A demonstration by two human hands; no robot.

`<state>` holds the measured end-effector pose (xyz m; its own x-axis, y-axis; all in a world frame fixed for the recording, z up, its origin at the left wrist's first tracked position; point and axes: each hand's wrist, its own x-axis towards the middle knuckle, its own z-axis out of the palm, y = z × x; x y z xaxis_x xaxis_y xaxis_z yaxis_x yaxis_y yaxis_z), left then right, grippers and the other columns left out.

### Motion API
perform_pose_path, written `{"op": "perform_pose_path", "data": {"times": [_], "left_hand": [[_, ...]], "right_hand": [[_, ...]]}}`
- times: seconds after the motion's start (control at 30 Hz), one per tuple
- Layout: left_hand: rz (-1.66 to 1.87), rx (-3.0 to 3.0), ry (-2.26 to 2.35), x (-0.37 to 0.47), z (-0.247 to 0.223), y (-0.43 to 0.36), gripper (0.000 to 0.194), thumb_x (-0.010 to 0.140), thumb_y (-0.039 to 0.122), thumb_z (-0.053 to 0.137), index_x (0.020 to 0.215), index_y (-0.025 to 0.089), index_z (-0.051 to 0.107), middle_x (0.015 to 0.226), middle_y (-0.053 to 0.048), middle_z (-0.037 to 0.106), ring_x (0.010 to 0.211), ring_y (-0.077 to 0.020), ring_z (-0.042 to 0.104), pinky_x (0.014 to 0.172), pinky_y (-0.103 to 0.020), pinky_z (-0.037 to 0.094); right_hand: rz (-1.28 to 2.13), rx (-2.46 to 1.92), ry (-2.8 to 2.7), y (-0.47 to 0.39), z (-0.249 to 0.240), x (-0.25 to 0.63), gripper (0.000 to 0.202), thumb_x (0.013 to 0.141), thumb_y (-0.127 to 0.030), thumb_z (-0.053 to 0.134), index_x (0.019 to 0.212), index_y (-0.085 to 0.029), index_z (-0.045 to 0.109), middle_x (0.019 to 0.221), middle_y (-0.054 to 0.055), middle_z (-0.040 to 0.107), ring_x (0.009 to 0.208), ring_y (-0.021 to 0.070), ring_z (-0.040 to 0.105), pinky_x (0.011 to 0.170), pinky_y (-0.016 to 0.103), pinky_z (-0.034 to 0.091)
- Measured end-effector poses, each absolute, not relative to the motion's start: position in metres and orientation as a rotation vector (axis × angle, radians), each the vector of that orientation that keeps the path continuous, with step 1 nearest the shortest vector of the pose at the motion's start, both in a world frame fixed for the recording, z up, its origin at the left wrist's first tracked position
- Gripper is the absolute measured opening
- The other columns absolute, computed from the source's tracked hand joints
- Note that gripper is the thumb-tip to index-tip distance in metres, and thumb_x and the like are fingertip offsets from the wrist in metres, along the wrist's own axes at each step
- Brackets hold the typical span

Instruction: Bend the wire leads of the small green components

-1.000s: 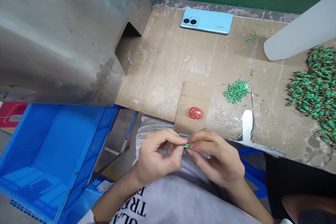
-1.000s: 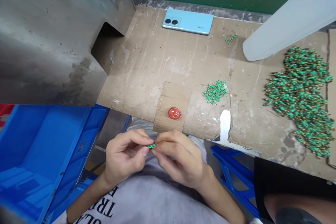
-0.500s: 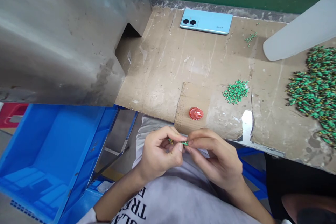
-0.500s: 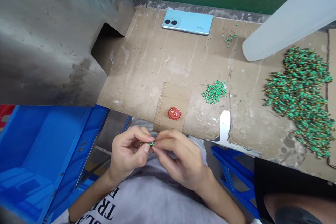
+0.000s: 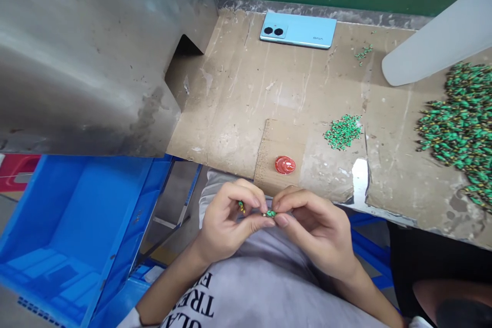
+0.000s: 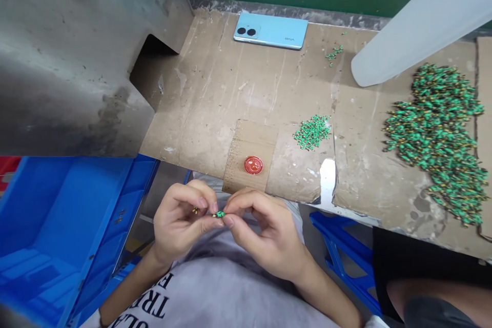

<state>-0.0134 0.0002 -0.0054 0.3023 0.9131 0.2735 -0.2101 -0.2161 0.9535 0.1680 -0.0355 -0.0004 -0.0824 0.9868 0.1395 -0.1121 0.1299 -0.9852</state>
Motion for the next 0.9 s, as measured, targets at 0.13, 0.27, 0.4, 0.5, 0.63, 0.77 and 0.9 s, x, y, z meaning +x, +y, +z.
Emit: {"op": "perform_pose_path", "data": {"times": [0.13,0.27,0.4,0.5,0.63,0.77,0.9], "left_hand": [[1.207,1.361,0.682,-0.013,-0.007,0.000,0.035,0.087,0.006,0.089,0.101,0.021,0.060,0.087,0.001,0.071,0.076,-0.0118,0.068,0.067,-0.018,0.056],[1.254,1.339,0.659,-0.010,-0.010,0.001,0.031,0.091,0.009,0.086,0.097,0.021,0.058,0.083,0.001,0.069,0.074,-0.0117,0.067,0.069,-0.020,0.057],[1.262,1.289,0.666,-0.007,-0.012,-0.001,0.028,0.097,0.014,0.081,0.091,0.021,0.054,0.081,0.000,0.068,0.073,-0.0125,0.064,0.068,-0.021,0.056],[1.223,1.209,0.649,-0.002,-0.012,-0.004,0.023,0.100,0.013,0.076,0.092,0.021,0.056,0.083,0.000,0.068,0.075,-0.0121,0.064,0.069,-0.019,0.056],[1.159,1.075,0.740,0.004,-0.009,-0.007,0.027,0.092,0.012,0.086,0.109,0.024,0.068,0.094,-0.001,0.070,0.081,-0.0099,0.064,0.077,-0.015,0.058],[1.164,0.759,0.862,-0.001,-0.002,0.002,0.013,0.096,0.018,0.082,0.106,0.025,0.077,0.094,-0.001,0.071,0.086,-0.0091,0.067,0.082,-0.011,0.058],[1.195,0.460,0.907,-0.012,0.005,0.019,0.016,0.084,0.018,0.091,0.096,0.021,0.080,0.093,-0.003,0.073,0.088,-0.0125,0.072,0.079,-0.013,0.063]], "right_hand": [[1.250,-0.994,-1.298,-0.036,-0.001,0.170,0.016,0.100,-0.010,0.072,0.107,-0.025,0.073,0.092,0.001,0.076,0.083,0.0151,0.074,0.074,0.025,0.061],[1.248,-0.961,-1.324,-0.036,-0.003,0.171,0.019,0.100,-0.008,0.072,0.108,-0.025,0.074,0.093,0.001,0.076,0.084,0.0150,0.073,0.075,0.025,0.060],[1.217,-0.937,-1.324,-0.037,-0.006,0.170,0.020,0.101,-0.009,0.071,0.111,-0.025,0.073,0.096,0.003,0.077,0.087,0.0162,0.075,0.078,0.027,0.062],[1.173,-0.959,-1.332,-0.039,-0.006,0.170,0.015,0.103,-0.013,0.070,0.111,-0.025,0.073,0.096,0.004,0.078,0.085,0.0175,0.075,0.077,0.029,0.063],[1.075,-0.980,-1.313,-0.039,-0.008,0.180,0.006,0.105,-0.021,0.070,0.107,-0.025,0.074,0.090,0.005,0.077,0.080,0.0181,0.074,0.069,0.029,0.062],[0.779,-1.249,-0.989,-0.029,-0.016,0.228,0.003,0.099,-0.024,0.077,0.096,-0.023,0.075,0.090,0.003,0.074,0.063,0.0122,0.066,0.055,0.024,0.054],[0.443,-1.444,-0.538,-0.014,-0.025,0.302,0.026,0.077,-0.031,0.090,0.093,-0.019,0.073,0.081,0.001,0.069,0.071,0.0154,0.067,0.063,0.027,0.056]]}}
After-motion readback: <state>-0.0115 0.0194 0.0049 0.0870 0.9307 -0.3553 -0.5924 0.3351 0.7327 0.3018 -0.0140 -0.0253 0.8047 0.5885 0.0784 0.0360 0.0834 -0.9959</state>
